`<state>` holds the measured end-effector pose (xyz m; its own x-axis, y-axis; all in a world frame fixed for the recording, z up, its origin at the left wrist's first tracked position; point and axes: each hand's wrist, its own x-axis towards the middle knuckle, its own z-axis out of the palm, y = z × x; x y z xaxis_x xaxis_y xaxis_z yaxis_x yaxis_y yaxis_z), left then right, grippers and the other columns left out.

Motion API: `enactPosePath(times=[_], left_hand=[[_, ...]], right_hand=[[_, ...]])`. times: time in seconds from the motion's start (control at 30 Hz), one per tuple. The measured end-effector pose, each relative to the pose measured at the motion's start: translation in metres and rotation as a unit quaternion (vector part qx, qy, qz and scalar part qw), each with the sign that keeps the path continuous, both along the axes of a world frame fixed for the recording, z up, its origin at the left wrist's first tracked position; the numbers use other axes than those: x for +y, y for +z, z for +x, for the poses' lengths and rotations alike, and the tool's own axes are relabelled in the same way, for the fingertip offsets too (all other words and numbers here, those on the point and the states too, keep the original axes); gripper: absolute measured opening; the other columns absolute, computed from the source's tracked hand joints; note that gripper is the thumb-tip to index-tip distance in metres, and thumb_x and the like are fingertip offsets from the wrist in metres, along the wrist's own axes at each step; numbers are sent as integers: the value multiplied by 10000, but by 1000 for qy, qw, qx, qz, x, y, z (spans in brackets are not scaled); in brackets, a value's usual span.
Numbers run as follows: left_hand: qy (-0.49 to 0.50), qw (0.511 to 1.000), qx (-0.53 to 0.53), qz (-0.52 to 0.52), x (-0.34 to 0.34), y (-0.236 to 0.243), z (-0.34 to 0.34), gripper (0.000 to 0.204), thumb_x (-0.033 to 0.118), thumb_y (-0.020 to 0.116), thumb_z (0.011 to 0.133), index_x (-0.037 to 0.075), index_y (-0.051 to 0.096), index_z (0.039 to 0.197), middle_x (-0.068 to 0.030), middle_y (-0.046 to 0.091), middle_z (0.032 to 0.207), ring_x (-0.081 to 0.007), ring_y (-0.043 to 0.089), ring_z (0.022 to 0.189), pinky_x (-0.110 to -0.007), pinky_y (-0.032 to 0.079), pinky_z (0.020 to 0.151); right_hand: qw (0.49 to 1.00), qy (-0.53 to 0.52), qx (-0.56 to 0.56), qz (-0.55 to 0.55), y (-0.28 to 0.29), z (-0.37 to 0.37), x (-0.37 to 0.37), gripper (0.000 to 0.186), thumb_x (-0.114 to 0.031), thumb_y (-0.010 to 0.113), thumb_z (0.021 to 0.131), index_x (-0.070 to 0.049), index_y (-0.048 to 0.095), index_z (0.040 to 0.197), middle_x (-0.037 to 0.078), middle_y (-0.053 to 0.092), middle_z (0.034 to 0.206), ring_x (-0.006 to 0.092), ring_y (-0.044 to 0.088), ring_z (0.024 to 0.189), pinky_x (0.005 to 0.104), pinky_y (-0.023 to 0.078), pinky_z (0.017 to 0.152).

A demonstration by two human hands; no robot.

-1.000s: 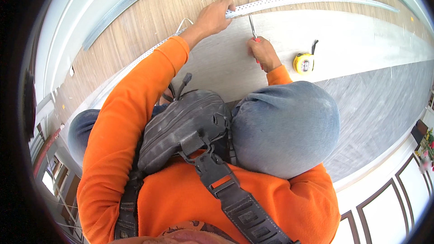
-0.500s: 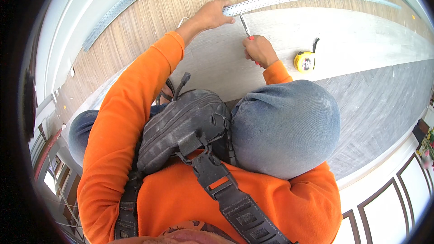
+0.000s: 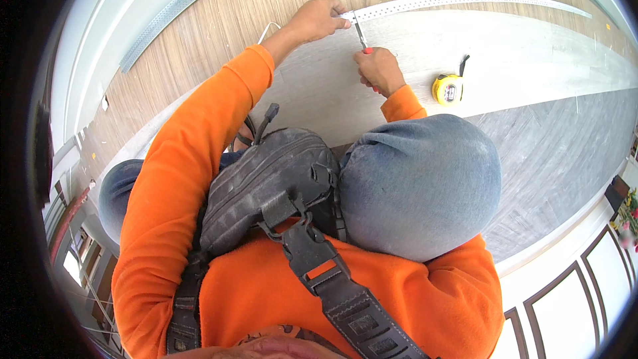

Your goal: The person measures a perforated metal strip on the floor using a tape measure, marks it, and cuts it to length with pliers. The person then picks up the cut strip and moves it toward a nearby scaffold.

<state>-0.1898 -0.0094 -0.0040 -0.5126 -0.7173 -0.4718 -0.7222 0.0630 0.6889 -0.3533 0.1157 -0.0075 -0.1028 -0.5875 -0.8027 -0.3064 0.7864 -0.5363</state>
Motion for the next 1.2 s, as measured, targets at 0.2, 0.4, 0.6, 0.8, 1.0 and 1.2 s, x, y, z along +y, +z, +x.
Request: enactPosePath(times=[0.2, 0.4, 0.6, 0.8, 1.0, 1.2], left_hand=[[45, 997, 7, 57, -6, -7, 3, 338, 250, 722, 945, 10, 717, 1184, -137, 762, 971, -200, 707, 751, -361, 566, 747], [52, 999, 10, -3, -3, -21, 5, 310, 239, 693, 947, 40, 731, 1181, -108, 754, 891, -165, 684, 702, -316, 540, 692], [76, 992, 38, 98, -7, -12, 7, 369, 233, 712, 926, 53, 724, 1248, -96, 746, 886, -165, 658, 665, -315, 523, 640], [93, 987, 29, 125, -10, 1, 8, 389, 235, 712, 926, 34, 719, 1259, -110, 757, 922, -173, 684, 697, -317, 532, 669], [79, 989, 17, 121, -13, 7, 4, 374, 245, 706, 928, 25, 726, 1230, -117, 756, 930, -186, 697, 713, -335, 539, 690], [59, 993, 1, 105, -15, 6, 1, 367, 248, 709, 926, 24, 731, 1217, -111, 754, 931, -183, 701, 728, -334, 538, 676]], right_hand=[[1000, -4, 9, -14, -10, -1, -2, 374, -301, 589, 896, 14, 635, 700, 124, 644, 618, 216, 610, 479, 349, 474, 448], [995, -3, 26, -96, -27, 4, 6, 334, -312, 615, 881, 6, 675, 798, 127, 674, 687, 212, 672, 624, 346, 521, 560], [987, -42, 70, -140, -36, -1, 6, 350, -275, 666, 857, 36, 707, 1011, 134, 691, 763, 222, 672, 713, 355, 535, 700], [986, -26, 26, -161, -16, -1, 11, 377, -284, 715, 891, -19, 732, 1157, 119, 701, 769, 233, 662, 689, 352, 530, 701], [984, -18, 67, -164, -18, -1, 16, 373, -355, 668, 932, -33, 746, 1102, 135, 701, 776, 248, 670, 699, 377, 526, 708], [983, -5, 32, -179, -28, -3, 14, 329, -333, 552, 959, -37, 685, 1014, 193, 680, 810, 356, 663, 745, 427, 515, 721]])
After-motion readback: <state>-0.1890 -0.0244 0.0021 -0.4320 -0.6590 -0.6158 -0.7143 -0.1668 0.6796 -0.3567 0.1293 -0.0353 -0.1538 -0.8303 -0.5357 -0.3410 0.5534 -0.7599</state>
